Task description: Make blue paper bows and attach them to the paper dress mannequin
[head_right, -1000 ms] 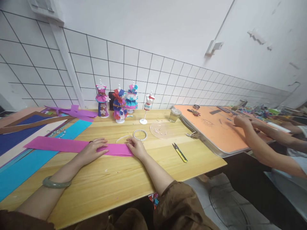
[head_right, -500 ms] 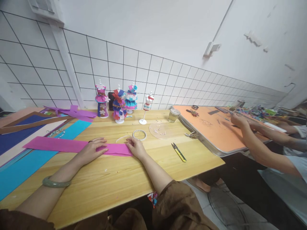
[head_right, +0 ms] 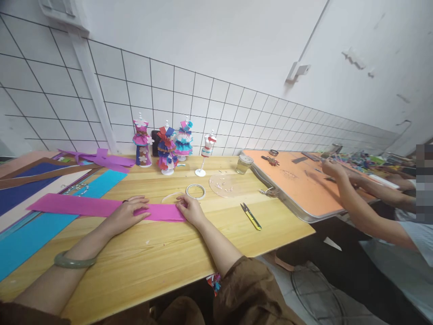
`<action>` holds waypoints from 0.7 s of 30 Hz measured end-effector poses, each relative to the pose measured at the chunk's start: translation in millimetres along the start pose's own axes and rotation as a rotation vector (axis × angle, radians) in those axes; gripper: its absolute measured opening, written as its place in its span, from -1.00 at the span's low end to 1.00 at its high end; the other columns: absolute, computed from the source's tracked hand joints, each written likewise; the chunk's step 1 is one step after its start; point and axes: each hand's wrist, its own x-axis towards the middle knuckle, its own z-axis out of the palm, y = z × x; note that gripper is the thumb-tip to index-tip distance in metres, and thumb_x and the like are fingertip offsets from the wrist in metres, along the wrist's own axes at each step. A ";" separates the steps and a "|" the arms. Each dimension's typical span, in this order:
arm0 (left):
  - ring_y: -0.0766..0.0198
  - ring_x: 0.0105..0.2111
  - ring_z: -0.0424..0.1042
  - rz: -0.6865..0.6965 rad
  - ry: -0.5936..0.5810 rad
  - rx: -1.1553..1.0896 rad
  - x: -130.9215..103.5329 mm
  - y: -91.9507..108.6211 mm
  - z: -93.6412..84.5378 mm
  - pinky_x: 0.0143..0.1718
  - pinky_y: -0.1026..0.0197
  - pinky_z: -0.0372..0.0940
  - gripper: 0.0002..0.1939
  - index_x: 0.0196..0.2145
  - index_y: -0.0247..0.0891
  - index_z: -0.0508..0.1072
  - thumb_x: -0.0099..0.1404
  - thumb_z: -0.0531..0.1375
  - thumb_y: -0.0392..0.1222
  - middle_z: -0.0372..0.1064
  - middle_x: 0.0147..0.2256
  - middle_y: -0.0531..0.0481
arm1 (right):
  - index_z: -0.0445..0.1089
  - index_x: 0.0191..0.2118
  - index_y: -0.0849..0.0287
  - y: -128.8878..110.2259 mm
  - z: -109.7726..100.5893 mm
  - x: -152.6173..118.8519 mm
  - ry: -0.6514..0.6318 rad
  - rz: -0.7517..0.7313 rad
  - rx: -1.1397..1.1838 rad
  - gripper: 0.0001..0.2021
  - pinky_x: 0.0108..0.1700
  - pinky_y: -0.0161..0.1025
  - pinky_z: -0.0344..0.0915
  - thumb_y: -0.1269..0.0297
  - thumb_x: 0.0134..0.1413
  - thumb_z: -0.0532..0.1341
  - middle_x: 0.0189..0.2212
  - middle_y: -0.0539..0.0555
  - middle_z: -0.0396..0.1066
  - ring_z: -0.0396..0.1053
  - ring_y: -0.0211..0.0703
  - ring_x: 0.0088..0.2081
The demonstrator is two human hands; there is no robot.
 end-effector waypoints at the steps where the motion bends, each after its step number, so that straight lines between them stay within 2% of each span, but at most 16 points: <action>1: 0.10 -0.02 0.21 -0.002 -0.002 0.001 -0.1 0.4 -0.3 0.00 0.03 0.12 -0.62 -0.30 -0.18 0.47 0.07 0.08 0.12 0.36 -0.16 -0.07 | 0.30 -0.20 0.18 -0.3 0.0 0.0 0.000 0.003 0.004 -0.75 -0.30 -0.27 0.27 0.25 -0.05 0.13 -0.42 0.01 0.36 0.31 -0.25 -0.40; 10: 0.11 -0.01 0.20 0.001 0.005 0.052 -0.1 -2.6 -1.1 0.01 0.06 0.11 -0.63 -0.29 -0.20 0.46 0.11 0.05 0.08 0.34 -0.13 -0.10 | 0.30 -0.17 0.17 2.8 -0.3 0.0 0.003 -0.042 -0.009 -0.73 -0.24 -0.26 0.25 0.26 -0.05 0.13 -0.40 0.02 0.37 0.32 -0.24 -0.36; 21: 0.12 -0.01 0.20 0.000 -0.021 0.074 0.1 -2.3 -0.7 0.00 0.07 0.11 -0.62 -0.30 -0.20 0.47 0.10 0.06 0.10 0.35 -0.14 -0.08 | 0.31 -0.17 0.17 4.7 1.5 0.8 0.003 -0.041 -0.028 -0.74 -0.34 -0.29 0.25 0.27 -0.03 0.11 -0.44 0.01 0.36 0.29 -0.26 -0.44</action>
